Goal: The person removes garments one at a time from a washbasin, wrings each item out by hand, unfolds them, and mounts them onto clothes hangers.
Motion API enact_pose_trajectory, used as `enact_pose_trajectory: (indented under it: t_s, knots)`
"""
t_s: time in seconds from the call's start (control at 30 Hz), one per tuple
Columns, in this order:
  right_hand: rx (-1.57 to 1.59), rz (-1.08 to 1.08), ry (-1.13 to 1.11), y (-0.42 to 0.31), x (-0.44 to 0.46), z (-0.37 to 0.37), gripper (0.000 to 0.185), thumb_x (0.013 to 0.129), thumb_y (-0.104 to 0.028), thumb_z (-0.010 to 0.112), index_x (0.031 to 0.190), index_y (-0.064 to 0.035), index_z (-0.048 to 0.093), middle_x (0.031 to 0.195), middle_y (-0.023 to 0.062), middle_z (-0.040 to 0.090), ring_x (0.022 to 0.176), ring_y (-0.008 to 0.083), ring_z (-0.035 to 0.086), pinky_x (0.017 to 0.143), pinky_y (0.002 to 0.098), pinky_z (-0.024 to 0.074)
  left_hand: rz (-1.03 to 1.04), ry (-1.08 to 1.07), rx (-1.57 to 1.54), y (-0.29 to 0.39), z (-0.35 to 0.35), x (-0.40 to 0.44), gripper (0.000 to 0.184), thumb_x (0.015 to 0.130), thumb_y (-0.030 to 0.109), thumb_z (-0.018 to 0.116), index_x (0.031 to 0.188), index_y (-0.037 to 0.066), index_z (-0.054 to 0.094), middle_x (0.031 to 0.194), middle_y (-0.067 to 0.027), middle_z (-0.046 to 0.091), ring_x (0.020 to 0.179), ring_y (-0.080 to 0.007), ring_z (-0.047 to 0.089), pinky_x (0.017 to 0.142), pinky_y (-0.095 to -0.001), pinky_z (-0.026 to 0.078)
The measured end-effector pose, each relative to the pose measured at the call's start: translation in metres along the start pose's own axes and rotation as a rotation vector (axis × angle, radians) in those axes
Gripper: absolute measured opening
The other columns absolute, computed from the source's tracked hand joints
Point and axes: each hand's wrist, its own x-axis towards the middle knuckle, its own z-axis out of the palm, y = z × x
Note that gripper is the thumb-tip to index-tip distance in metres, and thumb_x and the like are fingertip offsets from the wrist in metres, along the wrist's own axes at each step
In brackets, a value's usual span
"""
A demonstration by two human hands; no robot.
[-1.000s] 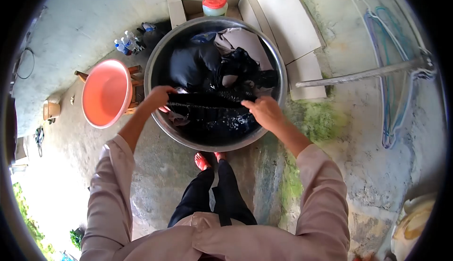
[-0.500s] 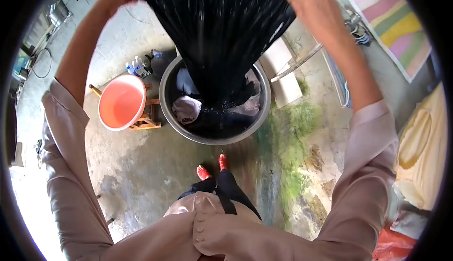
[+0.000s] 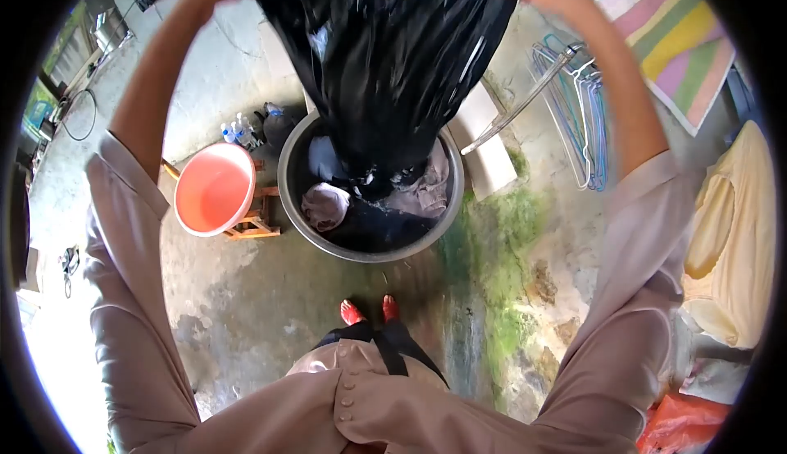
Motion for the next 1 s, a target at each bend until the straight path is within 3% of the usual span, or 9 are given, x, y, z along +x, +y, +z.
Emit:
enact_pose_trajectory:
  t_s: [0.1,0.27,0.33,0.37,0.47,0.6,0.63,0.73,1.0]
  knots:
    - [-0.233,-0.122,-0.112,0.11,-0.019,0.091,0.028,0.07,-0.013,0.069,0.097,-0.005,0.069,0.082,0.0105,0.068,0.073,0.0176,0.064,0.069,0.0307,0.0502,-0.083,-0.403,0.55,-0.077,0.089,-0.048,0.04,0.079,0.001,0.049,0.113,0.012,0.065,0.073,-0.0037,0.064,0.05,-0.0107,0.055,0.043,-0.0253,0.043]
    - [-0.229,-0.024,-0.219,0.233,-0.103,0.286,0.015,0.067,-0.006,0.058,0.078,-0.0049,0.068,0.074,0.0161,0.064,0.075,0.0334,0.062,0.071,0.0442,0.0493,-0.622,-0.509,0.088,-0.239,0.232,-0.157,0.041,0.081,0.001,0.043,0.112,0.014,0.066,0.07,-0.0113,0.068,0.05,-0.0221,0.065,0.043,-0.036,0.052]
    - [-0.305,-0.04,-0.197,0.279,-0.142,0.356,0.01,0.068,-0.006,0.057,0.074,-0.0064,0.065,0.079,0.0136,0.064,0.08,0.0355,0.06,0.075,0.0493,0.0472,-0.069,-0.516,0.529,-0.381,0.311,-0.197,0.02,0.069,0.0,0.057,0.078,0.01,0.072,0.075,-0.011,0.069,0.066,-0.0262,0.067,0.066,-0.0393,0.055]
    - [-0.355,0.002,-0.2,0.296,-0.16,0.386,0.012,0.07,-0.005,0.056,0.076,-0.0077,0.066,0.084,0.0127,0.064,0.082,0.0353,0.059,0.076,0.049,0.0469,0.268,-0.823,0.744,-0.366,0.296,-0.213,0.01,0.068,0.002,0.061,0.07,0.007,0.07,0.072,-0.0109,0.068,0.06,-0.0266,0.067,0.059,-0.0388,0.055]
    - [-0.317,0.125,-0.246,0.312,-0.199,0.44,0.024,0.075,-0.002,0.051,0.092,-0.0115,0.066,0.089,0.0104,0.064,0.085,0.0367,0.06,0.074,0.0464,0.0486,-1.016,-0.458,0.036,-0.39,0.364,-0.262,0.008,0.072,0.009,0.064,0.073,0.004,0.07,0.067,-0.0113,0.067,0.049,-0.0227,0.064,0.048,-0.0329,0.053]
    - [-0.144,0.311,-0.516,0.326,-0.251,0.52,0.035,0.075,-0.008,0.056,0.109,-0.013,0.062,0.117,0.0159,0.057,0.102,0.0387,0.057,0.089,0.0445,0.0478,-0.932,-0.357,0.114,-0.413,0.412,-0.32,0.039,0.067,0.022,0.076,0.096,-0.001,0.064,0.068,-0.0131,0.061,0.053,-0.0229,0.062,0.044,-0.0333,0.051]
    - [-0.212,0.343,-0.606,0.323,-0.26,0.535,0.048,0.072,-0.012,0.06,0.12,-0.0124,0.055,0.133,0.0234,0.044,0.112,0.0426,0.051,0.094,0.0466,0.0452,-0.816,-0.391,0.275,-0.411,0.418,-0.33,0.05,0.063,0.026,0.079,0.101,-0.002,0.063,0.076,-0.0157,0.065,0.066,-0.0269,0.065,0.059,-0.0388,0.054]
    - [-0.258,0.402,-0.723,0.322,-0.27,0.569,0.062,0.073,-0.017,0.068,0.129,-0.0102,0.044,0.136,0.0286,0.037,0.121,0.0474,0.041,0.099,0.047,0.0412,-0.683,-0.362,0.494,-0.408,0.443,-0.351,0.048,0.071,0.037,0.072,0.105,0.004,0.065,0.104,-0.0196,0.064,0.103,-0.0329,0.06,0.086,-0.0454,0.048]
    - [-0.38,0.279,-0.978,0.364,-0.277,0.595,0.05,0.077,-0.035,0.07,0.12,-0.0111,0.059,0.124,0.0196,0.056,0.116,0.0343,0.053,0.094,0.0446,0.0437,-0.689,-0.755,0.674,-0.414,0.461,-0.363,0.04,0.086,0.045,0.056,0.101,0.011,0.069,0.101,-0.015,0.067,0.096,-0.0335,0.064,0.081,-0.0443,0.052]
